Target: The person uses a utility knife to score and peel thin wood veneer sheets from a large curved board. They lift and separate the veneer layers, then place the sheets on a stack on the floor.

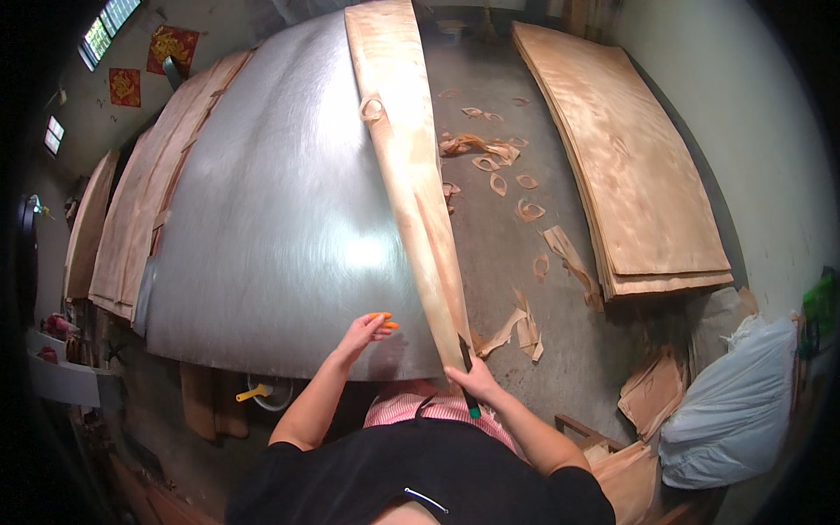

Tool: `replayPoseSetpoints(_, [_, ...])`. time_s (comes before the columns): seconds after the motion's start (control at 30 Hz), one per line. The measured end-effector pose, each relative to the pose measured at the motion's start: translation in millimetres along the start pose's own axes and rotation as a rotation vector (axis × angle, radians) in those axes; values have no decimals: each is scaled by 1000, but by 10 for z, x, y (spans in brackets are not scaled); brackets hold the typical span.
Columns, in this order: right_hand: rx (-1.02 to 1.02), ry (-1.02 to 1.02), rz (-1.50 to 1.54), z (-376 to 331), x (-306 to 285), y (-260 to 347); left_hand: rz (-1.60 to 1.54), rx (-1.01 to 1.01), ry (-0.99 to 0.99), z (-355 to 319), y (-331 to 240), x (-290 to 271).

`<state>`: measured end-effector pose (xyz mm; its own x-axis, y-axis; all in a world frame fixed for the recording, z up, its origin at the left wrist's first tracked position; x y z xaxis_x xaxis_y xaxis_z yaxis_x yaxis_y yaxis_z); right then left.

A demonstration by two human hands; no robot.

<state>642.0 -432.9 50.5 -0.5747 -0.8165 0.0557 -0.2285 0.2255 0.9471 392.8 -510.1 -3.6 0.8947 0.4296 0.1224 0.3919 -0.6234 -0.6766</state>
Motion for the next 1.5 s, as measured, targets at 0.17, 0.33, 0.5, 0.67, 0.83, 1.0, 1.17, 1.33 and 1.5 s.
replayPoseSetpoints(0.17, [10, -67, -142, -3, -69, -47, -31, 119, -21, 891, -767, -563])
replayPoseSetpoints(0.33, [38, -165, -417, -164, -97, -162, -45, 324, -209, 2007, -1864, -1068])
replayPoseSetpoints(0.5, [174, -191, -593, -287, 80, -108, 96, 433, -482, 2749, -3000, -1249])
replayPoseSetpoints(0.67, [214, -194, -646, -128, 199, 74, 147, 349, -674, 3685, -3734, -1829])
replayPoseSetpoints(0.83, [310, -169, -667, -63, 248, 247, -501, 429, -682, 3589, -3912, -1750])
replayPoseSetpoints(1.0, [245, -185, -649, -74, 215, 147, -1020, 635, -751, 3252, -3838, -2101])
replayPoseSetpoints(1.17, [81, -187, -690, -32, 109, 57, -1092, 340, -340, 3138, -2884, -2464])
replayPoseSetpoints(1.33, [-22, -304, -656, -94, -95, 46, -741, 115, -69, 2290, -1613, -1312])
replayPoseSetpoints(1.5, [-129, -223, -148, -240, -386, -160, -368, -119, -206, 1238, -612, -623])
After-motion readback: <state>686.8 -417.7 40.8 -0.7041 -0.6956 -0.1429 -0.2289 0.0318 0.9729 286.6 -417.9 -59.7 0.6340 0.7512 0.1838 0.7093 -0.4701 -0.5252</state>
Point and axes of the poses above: each hand's wrist, its own z-axis towards the middle knuckle, its own x-axis out of the palm, y = z × x, the point moved 6 cm from there along z, towards the middle knuckle, and after that the axes turned 12 degrees about -x, right-handed, at the moved point
